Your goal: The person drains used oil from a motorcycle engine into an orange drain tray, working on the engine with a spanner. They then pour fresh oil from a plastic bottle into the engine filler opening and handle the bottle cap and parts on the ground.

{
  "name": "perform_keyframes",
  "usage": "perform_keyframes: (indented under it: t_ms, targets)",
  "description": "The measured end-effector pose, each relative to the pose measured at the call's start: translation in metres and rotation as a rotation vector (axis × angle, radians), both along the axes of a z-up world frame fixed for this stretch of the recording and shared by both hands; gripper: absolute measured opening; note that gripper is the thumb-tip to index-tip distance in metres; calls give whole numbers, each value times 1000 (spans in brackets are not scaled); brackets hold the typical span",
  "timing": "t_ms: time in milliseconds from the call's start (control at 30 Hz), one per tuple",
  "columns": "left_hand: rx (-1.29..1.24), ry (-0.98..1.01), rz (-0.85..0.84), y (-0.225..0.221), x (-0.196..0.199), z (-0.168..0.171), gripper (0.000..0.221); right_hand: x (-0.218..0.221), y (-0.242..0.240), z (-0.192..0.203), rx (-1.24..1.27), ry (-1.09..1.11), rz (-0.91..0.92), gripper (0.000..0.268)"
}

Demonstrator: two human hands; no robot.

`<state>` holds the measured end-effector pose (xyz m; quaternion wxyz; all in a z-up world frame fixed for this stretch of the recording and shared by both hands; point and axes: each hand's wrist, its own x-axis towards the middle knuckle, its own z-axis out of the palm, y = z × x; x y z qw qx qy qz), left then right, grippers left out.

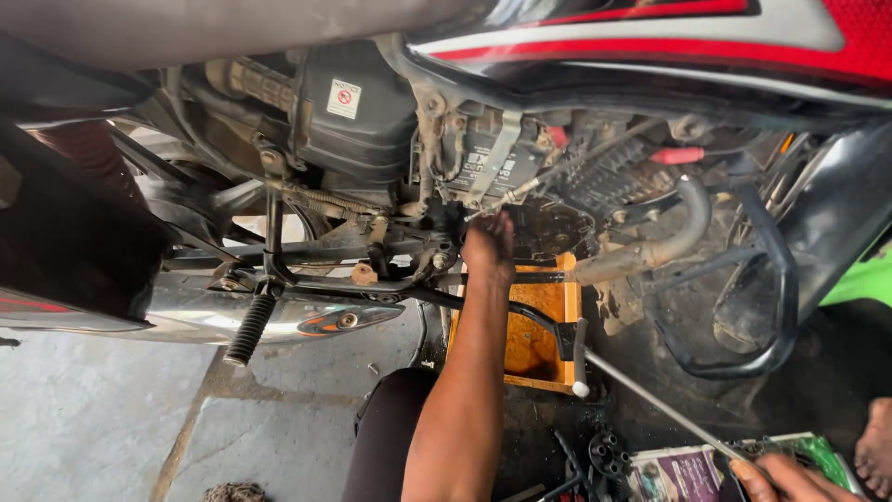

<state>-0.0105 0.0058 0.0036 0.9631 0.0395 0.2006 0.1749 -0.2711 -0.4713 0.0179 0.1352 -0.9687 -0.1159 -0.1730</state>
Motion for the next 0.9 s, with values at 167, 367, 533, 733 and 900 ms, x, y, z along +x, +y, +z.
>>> perform_keyframes:
  t_ms: [167, 367, 533, 733, 900]
  targets:
    - [-3, 107, 38, -12, -31, 43, 23, -7, 12, 9, -59, 136, -137, 26]
    - [-11, 72, 151, -31, -21, 36, 18, -5, 4, 9, -106, 124, -141, 28]
    - [-56, 13, 219, -38, -16, 37, 14, 2, -19, -9, -122, 163, -67, 26]
    - [-96, 26, 157, -28, -18, 33, 24, -10, 4, 9, -114, 145, -158, 27]
    - [-81, 28, 113, -26, -31, 50, 27, -15, 25, 26, -91, 158, -183, 26]
